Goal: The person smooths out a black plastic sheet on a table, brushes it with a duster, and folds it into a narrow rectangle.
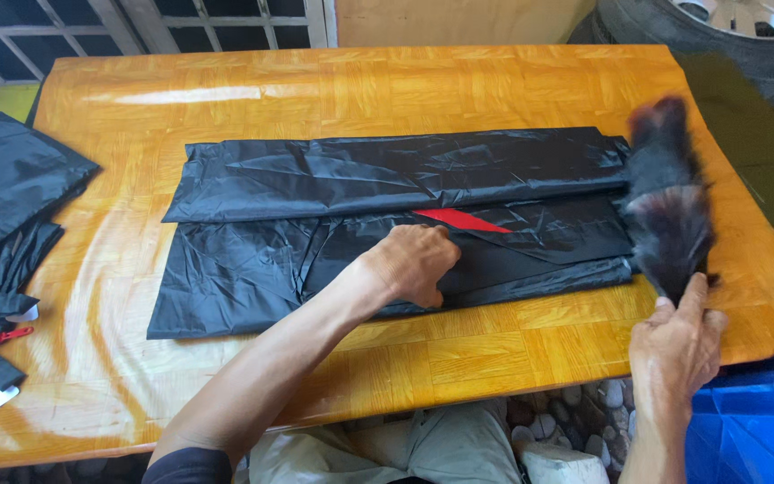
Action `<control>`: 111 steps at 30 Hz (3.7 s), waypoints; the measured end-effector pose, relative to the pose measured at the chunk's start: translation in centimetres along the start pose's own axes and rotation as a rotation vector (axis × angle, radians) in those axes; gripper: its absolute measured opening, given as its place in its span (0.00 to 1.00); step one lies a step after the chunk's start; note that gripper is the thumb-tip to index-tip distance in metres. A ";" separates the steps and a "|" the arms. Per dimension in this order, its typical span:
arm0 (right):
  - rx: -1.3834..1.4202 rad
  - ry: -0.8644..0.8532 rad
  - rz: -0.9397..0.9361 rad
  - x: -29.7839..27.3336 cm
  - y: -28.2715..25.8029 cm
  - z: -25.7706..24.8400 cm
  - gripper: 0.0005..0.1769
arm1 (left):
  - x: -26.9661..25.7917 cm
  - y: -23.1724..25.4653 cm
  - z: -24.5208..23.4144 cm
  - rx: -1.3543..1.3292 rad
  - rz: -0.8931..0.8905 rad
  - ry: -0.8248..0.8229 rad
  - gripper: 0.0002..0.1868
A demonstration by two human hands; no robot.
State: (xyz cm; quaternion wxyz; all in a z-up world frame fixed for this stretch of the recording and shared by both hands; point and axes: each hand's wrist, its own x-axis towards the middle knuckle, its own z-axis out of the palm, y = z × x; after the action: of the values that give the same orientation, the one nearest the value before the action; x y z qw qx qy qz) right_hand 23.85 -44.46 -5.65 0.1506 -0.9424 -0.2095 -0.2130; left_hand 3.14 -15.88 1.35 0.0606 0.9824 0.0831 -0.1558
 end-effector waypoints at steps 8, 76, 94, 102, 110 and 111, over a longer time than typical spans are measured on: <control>0.166 0.151 -0.037 1.2 4.0 2.5 0.24 | 1.5 0.2 3.3 0.096 0.029 0.326 0.10; -0.060 -0.399 -0.182 -6.3 -4.3 -1.7 0.43 | 0.2 -15.4 0.7 -0.068 -0.438 0.799 0.13; -0.198 -0.571 -0.225 -4.3 -3.1 -0.3 0.39 | -0.1 -15.3 1.1 -0.025 -0.401 0.622 0.08; -0.309 -0.182 0.126 1.8 11.7 2.0 0.25 | -0.7 -14.1 1.8 -0.074 -0.388 0.423 0.15; -0.283 -0.103 0.104 6.4 11.0 4.0 0.23 | -2.5 -12.0 3.0 -0.141 -0.394 0.364 0.41; -0.287 -0.110 0.103 6.5 11.2 3.9 0.23 | -2.9 -11.1 3.7 -0.145 -0.394 0.357 0.41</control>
State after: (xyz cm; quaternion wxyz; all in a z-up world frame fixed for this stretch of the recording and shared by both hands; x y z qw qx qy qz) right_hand 35.65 -50.55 -8.20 0.0134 -0.9740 -0.1361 -0.1809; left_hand -2.69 -5.93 -2.22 0.0835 0.9524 0.2928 0.0176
